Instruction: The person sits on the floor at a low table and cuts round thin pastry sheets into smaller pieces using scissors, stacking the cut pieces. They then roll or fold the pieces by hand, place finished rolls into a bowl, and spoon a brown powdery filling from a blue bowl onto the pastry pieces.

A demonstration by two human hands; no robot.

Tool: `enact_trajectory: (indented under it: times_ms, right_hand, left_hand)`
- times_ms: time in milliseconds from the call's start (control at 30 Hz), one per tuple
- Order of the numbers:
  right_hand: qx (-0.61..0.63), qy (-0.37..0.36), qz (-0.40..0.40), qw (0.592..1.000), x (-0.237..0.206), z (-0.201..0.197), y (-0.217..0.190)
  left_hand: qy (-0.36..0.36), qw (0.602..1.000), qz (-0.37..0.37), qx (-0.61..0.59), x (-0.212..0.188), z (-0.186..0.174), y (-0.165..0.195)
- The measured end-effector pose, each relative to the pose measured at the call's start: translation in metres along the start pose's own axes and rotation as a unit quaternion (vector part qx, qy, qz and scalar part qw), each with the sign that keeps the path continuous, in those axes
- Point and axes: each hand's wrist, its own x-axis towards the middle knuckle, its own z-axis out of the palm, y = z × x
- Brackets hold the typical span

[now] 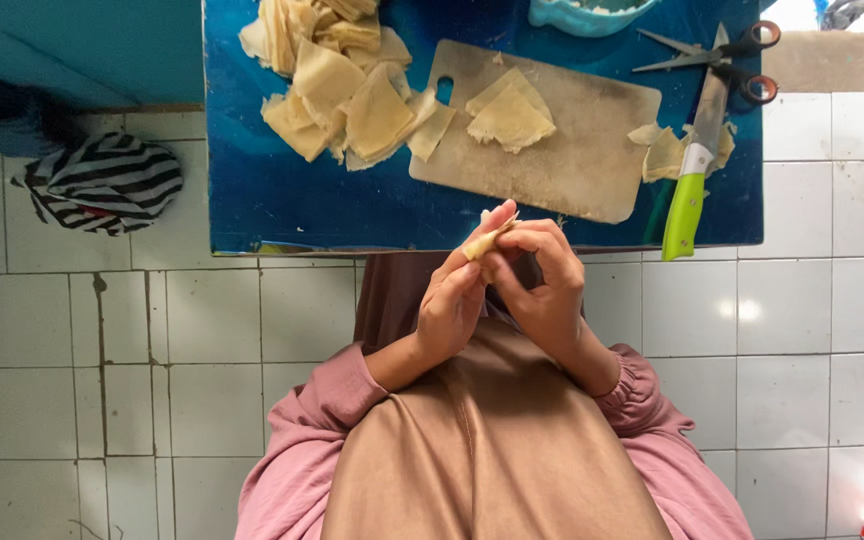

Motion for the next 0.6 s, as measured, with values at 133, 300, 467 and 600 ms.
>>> enact_trajectory:
  times_ms: [133, 300, 467, 600]
  right_hand:
    - [0.006, 0.006, 0.025, 1.000, 0.019, -0.004, -0.002]
    - [0.039, 0.000, 0.035, 0.999, 0.041, -0.006, -0.001]
    - [0.046, -0.008, 0.053, 0.997, 0.058, -0.006, 0.006]
    - [0.038, -0.023, 0.069, 0.997, 0.066, -0.011, 0.015]
  left_hand:
    - [0.022, 0.999, -0.019, -0.019, 0.018, 0.002, 0.005]
    - [0.037, 0.999, -0.010, 0.038, 0.040, 0.000, 0.010]
    - [0.013, 0.992, 0.016, 0.122, 0.055, -0.005, 0.009]
    - [0.012, 0.995, 0.024, 0.096, 0.062, -0.010, 0.007]
